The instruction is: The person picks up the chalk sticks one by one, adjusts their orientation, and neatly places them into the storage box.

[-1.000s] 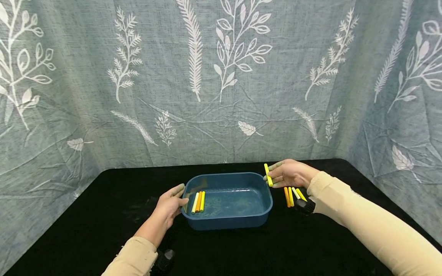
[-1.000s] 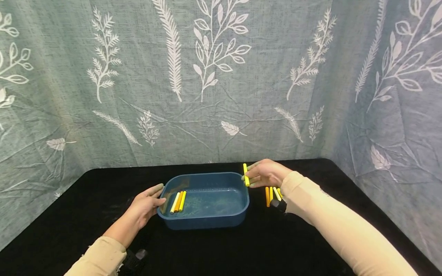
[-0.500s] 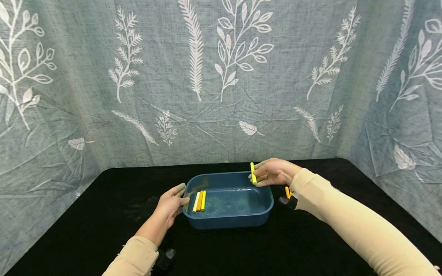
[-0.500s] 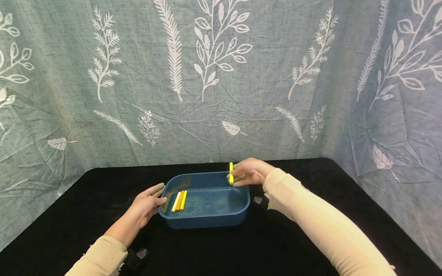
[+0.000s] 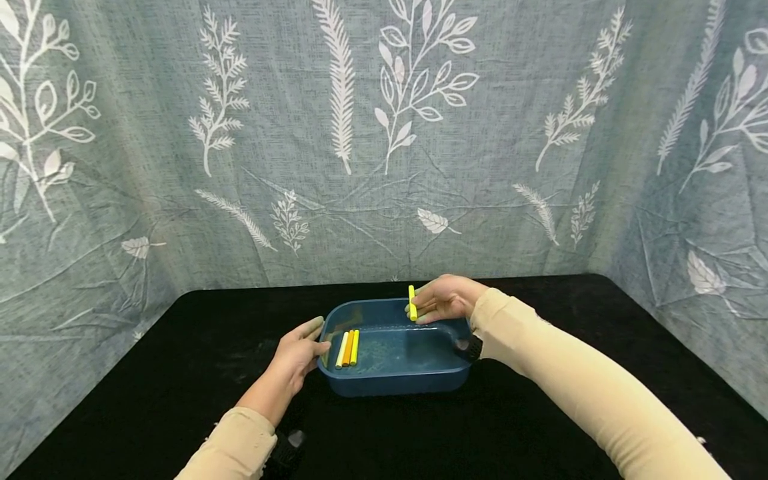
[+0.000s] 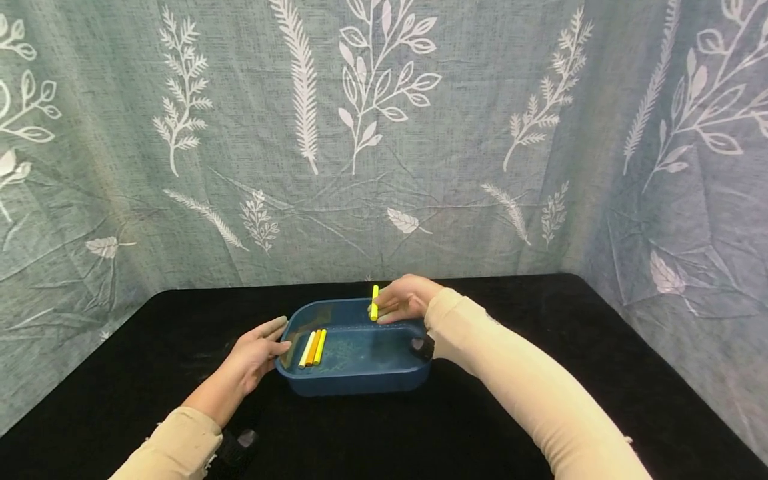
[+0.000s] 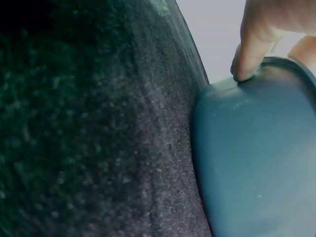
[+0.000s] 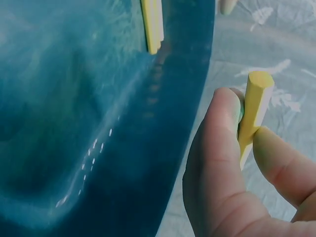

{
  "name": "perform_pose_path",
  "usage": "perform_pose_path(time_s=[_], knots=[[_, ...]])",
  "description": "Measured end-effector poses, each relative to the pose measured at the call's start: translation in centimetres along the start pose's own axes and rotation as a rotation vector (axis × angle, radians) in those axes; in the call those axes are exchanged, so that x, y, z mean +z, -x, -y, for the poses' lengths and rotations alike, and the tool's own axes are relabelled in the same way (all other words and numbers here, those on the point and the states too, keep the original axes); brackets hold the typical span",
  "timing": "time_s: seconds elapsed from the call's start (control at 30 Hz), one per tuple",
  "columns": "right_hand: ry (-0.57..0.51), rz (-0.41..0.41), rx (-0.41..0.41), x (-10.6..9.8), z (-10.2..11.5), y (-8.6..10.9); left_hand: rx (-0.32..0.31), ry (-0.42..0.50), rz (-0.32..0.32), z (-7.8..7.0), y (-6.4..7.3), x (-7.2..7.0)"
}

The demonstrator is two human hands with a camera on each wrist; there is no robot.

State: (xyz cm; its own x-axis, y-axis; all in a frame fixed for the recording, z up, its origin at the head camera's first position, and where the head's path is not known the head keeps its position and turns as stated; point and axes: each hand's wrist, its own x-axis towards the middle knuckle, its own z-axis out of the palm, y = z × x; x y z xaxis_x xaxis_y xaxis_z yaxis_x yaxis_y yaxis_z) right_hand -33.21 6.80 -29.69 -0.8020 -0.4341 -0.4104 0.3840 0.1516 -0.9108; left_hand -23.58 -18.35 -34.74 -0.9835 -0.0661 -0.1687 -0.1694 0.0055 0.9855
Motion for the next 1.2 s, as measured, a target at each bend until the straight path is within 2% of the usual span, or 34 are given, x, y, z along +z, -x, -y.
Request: perform_pose_path(time_s=[0.23, 0.43, 0.67, 0.83, 1.2], knots=[[0.074, 0.007, 0.064, 2.1, 0.1, -1.1, -0.004, -0.003, -0.012, -0.1, 0.1, 0.1], [0.138, -0.035, 0.095, 3.7, -0.6, -2.4, 0.009, -0.005, -0.011, 0.1, 0.0, 0.1], [0.228, -0.034, 0.124, 4.9, -1.4, -3.6, 0.016, -0.019, -0.031, 0.2, 0.2, 0.2], [0.254, -0.029, 0.165, 5.6, -1.9, -4.3, 0.019, -0.030, -0.035, 0.2, 0.4, 0.3], [0.301, -0.036, 0.155, 7.4, -3.0, -5.8, 0.009, -0.025, -0.035, 0.2, 0.5, 0.1]])
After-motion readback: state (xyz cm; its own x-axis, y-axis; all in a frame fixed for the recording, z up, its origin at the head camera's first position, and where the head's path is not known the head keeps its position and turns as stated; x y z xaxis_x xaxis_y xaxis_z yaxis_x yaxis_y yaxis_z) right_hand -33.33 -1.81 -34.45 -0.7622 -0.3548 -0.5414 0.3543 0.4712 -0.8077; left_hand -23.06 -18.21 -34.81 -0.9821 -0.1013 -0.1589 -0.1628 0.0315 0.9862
